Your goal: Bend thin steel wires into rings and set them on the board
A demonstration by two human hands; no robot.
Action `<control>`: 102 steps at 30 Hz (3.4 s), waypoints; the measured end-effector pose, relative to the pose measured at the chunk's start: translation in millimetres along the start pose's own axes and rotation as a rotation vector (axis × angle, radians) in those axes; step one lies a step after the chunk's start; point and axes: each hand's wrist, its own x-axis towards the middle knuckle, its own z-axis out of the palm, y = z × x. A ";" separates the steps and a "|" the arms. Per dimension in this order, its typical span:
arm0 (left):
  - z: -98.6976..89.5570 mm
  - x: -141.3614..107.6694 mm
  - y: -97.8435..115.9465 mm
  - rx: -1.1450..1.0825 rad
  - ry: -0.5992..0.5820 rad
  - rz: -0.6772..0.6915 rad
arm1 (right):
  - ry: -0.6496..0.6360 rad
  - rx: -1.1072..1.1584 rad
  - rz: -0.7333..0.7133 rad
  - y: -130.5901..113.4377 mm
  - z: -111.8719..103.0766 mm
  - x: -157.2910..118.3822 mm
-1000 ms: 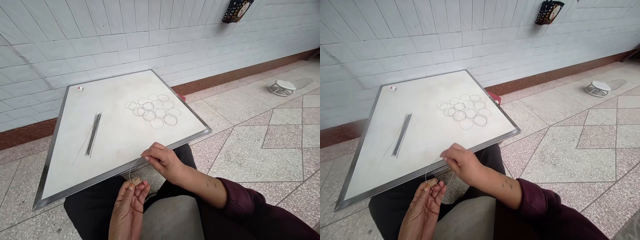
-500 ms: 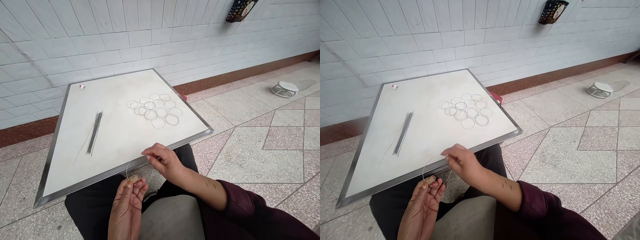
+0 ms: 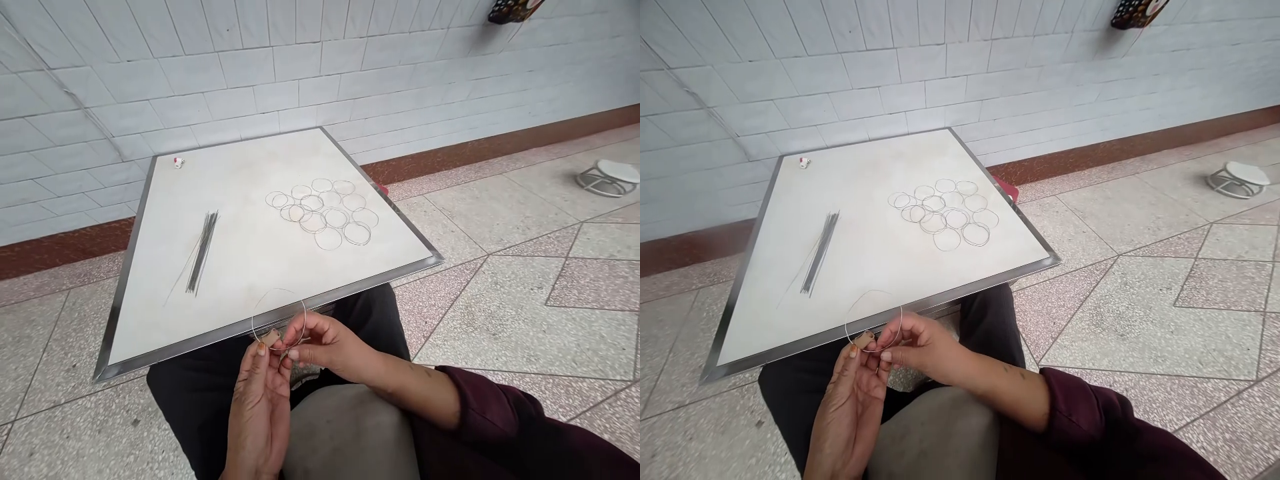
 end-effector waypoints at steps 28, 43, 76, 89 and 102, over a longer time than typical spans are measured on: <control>3.4 5.4 -8.0 -0.029 0.027 -0.026 | 0.141 0.286 0.049 15.9 3.9 9.7; 5.4 10.3 -5.5 -0.037 0.007 -0.044 | 0.165 0.216 -0.077 19.1 3.8 11.7; -2.2 9.8 -4.1 -0.027 0.003 -0.061 | 0.198 0.203 -0.118 26.7 3.2 7.3; 1.1 10.5 -4.5 0.058 0.110 -0.106 | 0.299 -0.103 -0.147 5.2 -12.5 6.1; -0.1 11.0 -2.2 0.057 0.047 -0.081 | 0.323 -0.206 -0.148 7.7 -16.7 7.7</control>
